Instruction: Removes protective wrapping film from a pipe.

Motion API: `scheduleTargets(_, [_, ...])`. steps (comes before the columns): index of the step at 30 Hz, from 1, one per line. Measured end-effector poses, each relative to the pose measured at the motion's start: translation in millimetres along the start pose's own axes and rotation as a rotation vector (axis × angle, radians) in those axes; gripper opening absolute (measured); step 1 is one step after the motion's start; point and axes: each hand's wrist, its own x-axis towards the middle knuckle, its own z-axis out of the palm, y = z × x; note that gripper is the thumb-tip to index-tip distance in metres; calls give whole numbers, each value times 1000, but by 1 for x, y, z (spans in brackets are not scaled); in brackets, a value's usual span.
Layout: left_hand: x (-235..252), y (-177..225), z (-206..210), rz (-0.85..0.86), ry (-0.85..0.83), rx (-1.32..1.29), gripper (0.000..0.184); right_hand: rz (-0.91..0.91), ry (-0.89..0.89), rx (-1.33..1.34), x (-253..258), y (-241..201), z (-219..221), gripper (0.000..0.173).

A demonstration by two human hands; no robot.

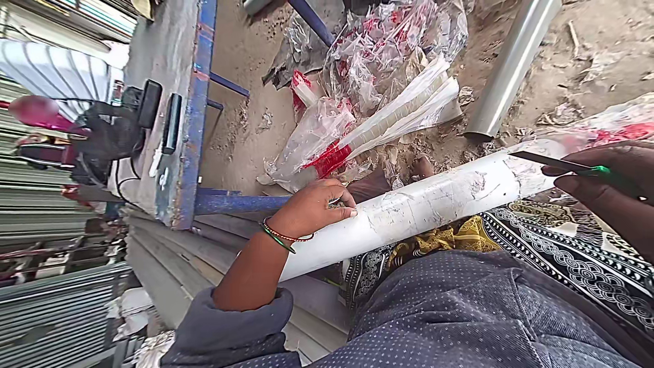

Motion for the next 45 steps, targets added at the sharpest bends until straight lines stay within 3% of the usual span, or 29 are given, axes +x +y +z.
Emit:
scheduleTargets(4, [2,8,2,-42,-18,24,8,11,-7,-12,0,1,2,38])
scheduleTargets(10, [8,13,4,76,1,193,11,-2,2,-18,2,0,0,38])
scheduleTargets(17, [3,1,5,165,27,-41,12,-22,6,-11,2,2,2,36])
scheduleTargets(22, [-2,-7,4,137,80,-118,14,-9,-10,-19,2,1,2,37])
scheduleTargets(26, [-5,-4,1,31,79,-51,31,-11,-12,-14,2,1,3,37])
scheduleTargets(29, [-3,2,4,5,19,-20,19,-12,-12,-24,2,1,2,36])
scheduleTargets(38, [12,15,8,267,264,1,15,-22,6,-10,0,3,3,37])
scheduleTargets(45, [15,12,2,55,87,107,26,-1,-4,-20,0,3,1,39])
